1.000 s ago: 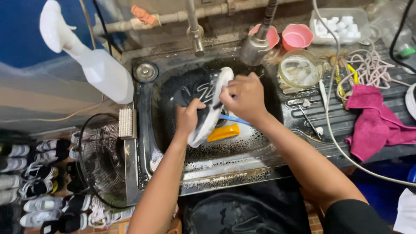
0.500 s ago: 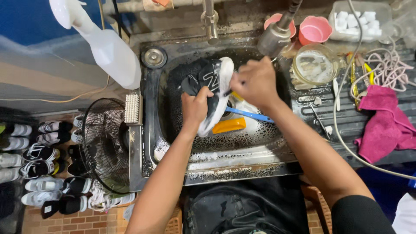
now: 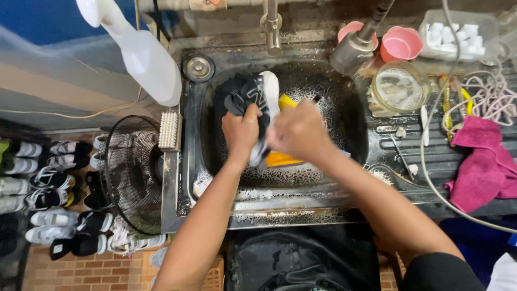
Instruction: The person scrubs a white sneaker with a yellow brush in a sink filled with soapy water. They repeatedly scrub the upper, sides, and sole of the shoe, turning it to reach different areas. The person rinses the shoe under running water and continues scrubbing until the end of the clip.
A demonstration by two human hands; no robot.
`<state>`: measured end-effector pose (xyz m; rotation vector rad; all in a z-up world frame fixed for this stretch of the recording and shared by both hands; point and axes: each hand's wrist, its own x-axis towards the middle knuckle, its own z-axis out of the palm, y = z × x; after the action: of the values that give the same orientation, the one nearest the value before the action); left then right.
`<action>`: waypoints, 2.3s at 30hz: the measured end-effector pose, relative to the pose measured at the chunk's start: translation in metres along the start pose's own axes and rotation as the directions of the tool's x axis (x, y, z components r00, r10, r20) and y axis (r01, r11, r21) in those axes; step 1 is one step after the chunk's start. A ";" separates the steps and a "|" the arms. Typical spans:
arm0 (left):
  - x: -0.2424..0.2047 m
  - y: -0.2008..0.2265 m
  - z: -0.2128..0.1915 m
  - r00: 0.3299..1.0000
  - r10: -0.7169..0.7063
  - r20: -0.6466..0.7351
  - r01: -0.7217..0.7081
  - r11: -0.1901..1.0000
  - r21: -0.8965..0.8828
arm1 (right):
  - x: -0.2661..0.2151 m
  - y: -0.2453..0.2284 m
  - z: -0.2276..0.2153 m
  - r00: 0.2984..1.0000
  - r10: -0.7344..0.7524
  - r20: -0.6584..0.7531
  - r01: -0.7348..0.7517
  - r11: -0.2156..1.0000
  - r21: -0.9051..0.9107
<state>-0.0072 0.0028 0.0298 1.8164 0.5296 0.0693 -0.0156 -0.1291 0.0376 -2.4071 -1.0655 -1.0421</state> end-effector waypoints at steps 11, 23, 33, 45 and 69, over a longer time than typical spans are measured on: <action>-0.001 -0.013 0.018 0.827 -0.442 0.347 0.560 0.704 -0.437 | 0.004 0.009 0.003 0.957 0.221 -0.186 -0.218 0.975 0.036; 0.006 -0.028 0.019 0.803 -0.478 0.356 0.584 0.751 -0.310 | 0.009 -0.009 -0.002 0.954 0.271 -0.126 -0.253 0.957 0.145; 0.013 -0.035 0.025 0.814 -0.446 0.372 0.558 0.778 -0.290 | 0.005 -0.014 0.003 0.971 0.210 -0.116 -0.196 0.973 0.124; -0.011 0.014 0.021 0.819 -0.405 0.406 0.571 0.507 -0.645 | -0.005 0.015 0.005 0.961 0.233 -0.151 -0.226 0.972 0.060; -0.033 0.035 0.006 0.953 -0.087 0.289 0.288 0.545 -0.787 | -0.007 0.032 -0.005 0.930 0.291 -0.225 -0.265 0.954 0.138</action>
<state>-0.0233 -0.0231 0.0671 0.7994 0.4231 -0.0328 0.0022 -0.1567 0.0367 -2.1947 -0.6547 -1.1130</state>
